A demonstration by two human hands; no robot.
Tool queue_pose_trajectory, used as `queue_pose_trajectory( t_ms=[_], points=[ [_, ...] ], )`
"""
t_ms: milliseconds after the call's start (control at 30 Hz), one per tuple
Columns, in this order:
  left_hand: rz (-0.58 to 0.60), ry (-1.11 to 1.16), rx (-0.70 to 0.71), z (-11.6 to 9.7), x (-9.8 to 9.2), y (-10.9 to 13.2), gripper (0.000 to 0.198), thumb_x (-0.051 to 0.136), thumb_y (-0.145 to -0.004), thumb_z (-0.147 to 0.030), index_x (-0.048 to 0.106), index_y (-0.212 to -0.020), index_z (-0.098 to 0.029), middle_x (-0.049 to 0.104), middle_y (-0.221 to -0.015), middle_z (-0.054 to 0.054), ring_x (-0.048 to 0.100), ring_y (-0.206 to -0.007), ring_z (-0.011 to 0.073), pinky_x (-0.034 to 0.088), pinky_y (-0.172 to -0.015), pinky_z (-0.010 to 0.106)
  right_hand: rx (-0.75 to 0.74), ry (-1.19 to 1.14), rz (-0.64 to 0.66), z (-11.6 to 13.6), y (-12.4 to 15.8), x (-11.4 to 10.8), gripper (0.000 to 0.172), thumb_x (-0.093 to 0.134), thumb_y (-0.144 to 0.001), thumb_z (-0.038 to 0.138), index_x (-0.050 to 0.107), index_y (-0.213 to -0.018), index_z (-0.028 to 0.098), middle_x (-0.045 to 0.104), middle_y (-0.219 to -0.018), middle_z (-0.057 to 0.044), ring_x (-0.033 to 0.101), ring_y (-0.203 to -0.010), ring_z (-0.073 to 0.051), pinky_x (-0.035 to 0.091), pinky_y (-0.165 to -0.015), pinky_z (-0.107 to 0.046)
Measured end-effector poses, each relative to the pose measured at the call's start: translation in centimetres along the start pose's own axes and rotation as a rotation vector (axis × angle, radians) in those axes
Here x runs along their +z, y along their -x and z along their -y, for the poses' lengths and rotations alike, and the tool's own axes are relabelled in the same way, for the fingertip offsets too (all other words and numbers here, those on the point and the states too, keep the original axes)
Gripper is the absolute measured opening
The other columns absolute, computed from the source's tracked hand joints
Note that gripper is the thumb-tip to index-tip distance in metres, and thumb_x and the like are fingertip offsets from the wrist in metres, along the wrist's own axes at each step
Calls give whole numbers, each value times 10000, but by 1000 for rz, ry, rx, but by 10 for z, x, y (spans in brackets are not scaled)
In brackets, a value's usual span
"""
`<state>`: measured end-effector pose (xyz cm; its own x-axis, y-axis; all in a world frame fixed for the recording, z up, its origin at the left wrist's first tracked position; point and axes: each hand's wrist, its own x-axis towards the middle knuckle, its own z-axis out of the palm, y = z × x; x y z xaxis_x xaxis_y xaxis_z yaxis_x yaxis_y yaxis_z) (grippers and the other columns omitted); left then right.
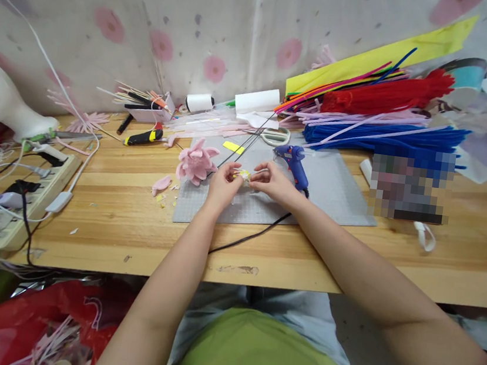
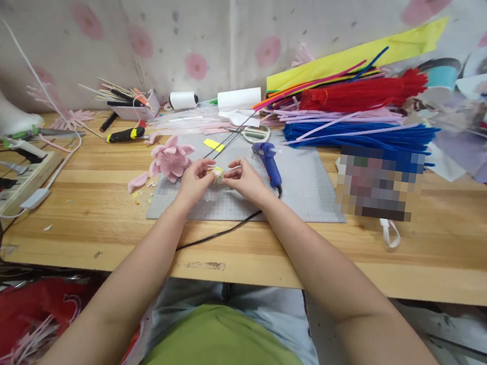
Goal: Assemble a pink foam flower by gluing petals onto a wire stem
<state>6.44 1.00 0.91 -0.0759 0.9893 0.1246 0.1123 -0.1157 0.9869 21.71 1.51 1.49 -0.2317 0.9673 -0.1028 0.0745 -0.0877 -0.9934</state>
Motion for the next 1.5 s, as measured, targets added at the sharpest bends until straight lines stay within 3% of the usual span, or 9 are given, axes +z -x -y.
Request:
queue_pose_trajectory(
  t_ms=[333, 533, 733, 933, 1133, 1300, 1500],
  points=[
    [15, -81, 29, -1, -6, 0, 272, 576, -640, -119, 647, -898, -173, 599, -678, -16, 499, -583, 92, 383, -559, 218, 22, -37, 33, 2, 3, -4, 341, 646, -603, 149, 422, -846, 234, 583, -639, 60, 531, -559, -112, 440, -575, -265],
    [35, 33, -89, -4, -2, -1, 255, 551, -640, -124, 626, -881, -162, 578, -625, -28, 508, -547, 91, 411, -563, 225, -1, 3, 53, 3, 4, -4, 331, 629, -604, 157, 429, -856, 235, 578, -636, 62, 523, -542, -111, 442, -556, -261],
    [59, 134, -217, -10, 0, 1, 269, 565, -633, -143, 610, -898, -156, 586, -637, -20, 554, -563, 103, 472, -595, 255, -21, 68, 82, -1, 2, -4, 350, 619, -603, 176, 422, -886, 234, 583, -675, 44, 548, -605, -135, 436, -562, -269],
    [62, 158, -197, -13, 0, 2, 268, 586, -624, -155, 607, -891, -155, 587, -633, -22, 547, -548, 98, 477, -593, 262, -105, 192, 2, 6, 3, -16, 429, 677, -539, 133, 482, -911, 219, 608, -906, -20, 556, -719, -127, 461, -603, -262],
    [75, 149, -182, -14, -1, 3, 272, 615, -628, -176, 612, -899, -156, 602, -646, -15, 559, -566, 104, 485, -619, 276, -71, -31, -14, 10, 0, -9, 366, 701, -656, 314, 476, -926, 213, 598, -810, 1, 578, -719, -133, 467, -617, -268],
    [95, 210, -242, -14, -1, 3, 280, 659, -618, -184, 613, -892, -153, 612, -638, -15, 567, -573, 99, 483, -608, 254, -42, -71, 17, 3, -5, 4, 403, 746, -629, 284, 471, -912, 206, 597, -699, 40, 568, -635, -116, 431, -613, -257],
    [201, 338, -331, -17, -4, 5, 336, 774, -605, -271, 630, -885, -154, 669, -724, 17, 620, -648, 112, 502, -657, 256, -16, -179, 46, -2, -8, 0, 383, 758, -615, 206, 486, -884, 196, 593, -653, 56, 569, -611, -105, 431, -616, -247]
  ],
)
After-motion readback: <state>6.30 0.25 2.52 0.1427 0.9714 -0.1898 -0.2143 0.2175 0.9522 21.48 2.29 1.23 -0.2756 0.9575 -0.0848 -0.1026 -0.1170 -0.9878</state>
